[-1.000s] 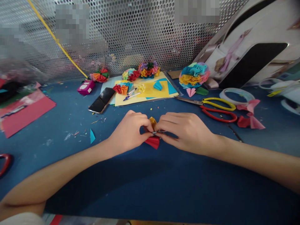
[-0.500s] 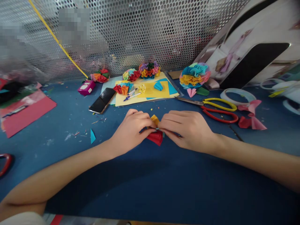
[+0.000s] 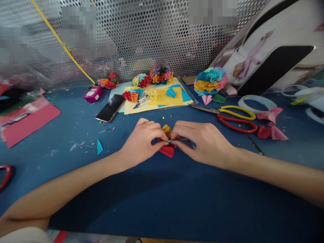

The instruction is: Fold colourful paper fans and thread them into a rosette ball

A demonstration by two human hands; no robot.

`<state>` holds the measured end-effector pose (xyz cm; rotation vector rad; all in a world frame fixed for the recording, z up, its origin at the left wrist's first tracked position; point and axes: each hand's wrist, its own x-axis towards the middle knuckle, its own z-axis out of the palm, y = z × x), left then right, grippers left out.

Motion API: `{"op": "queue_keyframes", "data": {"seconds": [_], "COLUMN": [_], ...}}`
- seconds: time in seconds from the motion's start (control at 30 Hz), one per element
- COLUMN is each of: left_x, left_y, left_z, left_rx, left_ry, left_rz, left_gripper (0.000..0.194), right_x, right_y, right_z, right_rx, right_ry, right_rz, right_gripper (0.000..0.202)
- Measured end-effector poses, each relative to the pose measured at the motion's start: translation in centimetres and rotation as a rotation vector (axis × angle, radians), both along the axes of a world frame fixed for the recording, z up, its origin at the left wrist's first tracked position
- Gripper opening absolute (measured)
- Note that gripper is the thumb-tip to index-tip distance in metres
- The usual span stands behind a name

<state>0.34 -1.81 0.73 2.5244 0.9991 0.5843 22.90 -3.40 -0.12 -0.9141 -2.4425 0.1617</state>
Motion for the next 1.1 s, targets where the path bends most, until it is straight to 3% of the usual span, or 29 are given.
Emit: {"op": "queue_keyframes", "data": {"seconds": [0.07,0.2,0.33,0.43,0.6,0.67,0.87,1.1], "left_x": [0.0,0.0,0.1,0.1,0.0,0.1,0.1,0.0], "left_y": [0.1,0.3,0.1,-0.2,-0.7,-0.8,-0.4,-0.3], "left_z": [0.1,0.3,0.3,0.2,0.1,0.1,-0.1,0.0], "left_rx": [-0.019,-0.093,-0.103,-0.035,0.144,0.188,0.114,0.12], "left_ry": [0.021,0.012,-0.008,0.01,0.087,0.106,0.072,0.048], "left_rz": [-0.017,-0.031,-0.03,-0.034,-0.033,-0.035,-0.077,-0.127], "left_gripper": [0.009,0.012,0.016,0.014,0.014,0.016,0.014,0.013], "right_x": [0.0,0.5,0.9,0.8,0.1,0.0,0.0,0.5], "right_y": [0.0,0.4,0.9,0.9,0.5,0.4,0.2,0.9], "right_z": [-0.1,-0.1,0.3,0.4,0.0,-0.2,0.2,0.3], "right_rx": [0.102,0.458,0.722,0.67,0.193,0.123,0.642,0.766], "right_ry": [-0.02,-0.144,-0.244,-0.268,-0.099,-0.051,-0.189,-0.224], "right_rz": [0.03,0.124,0.243,0.218,0.11,0.107,0.211,0.293], "right_gripper": [0.015,0.025,0.021,0.022,0.022,0.019,0.029,0.025]}}
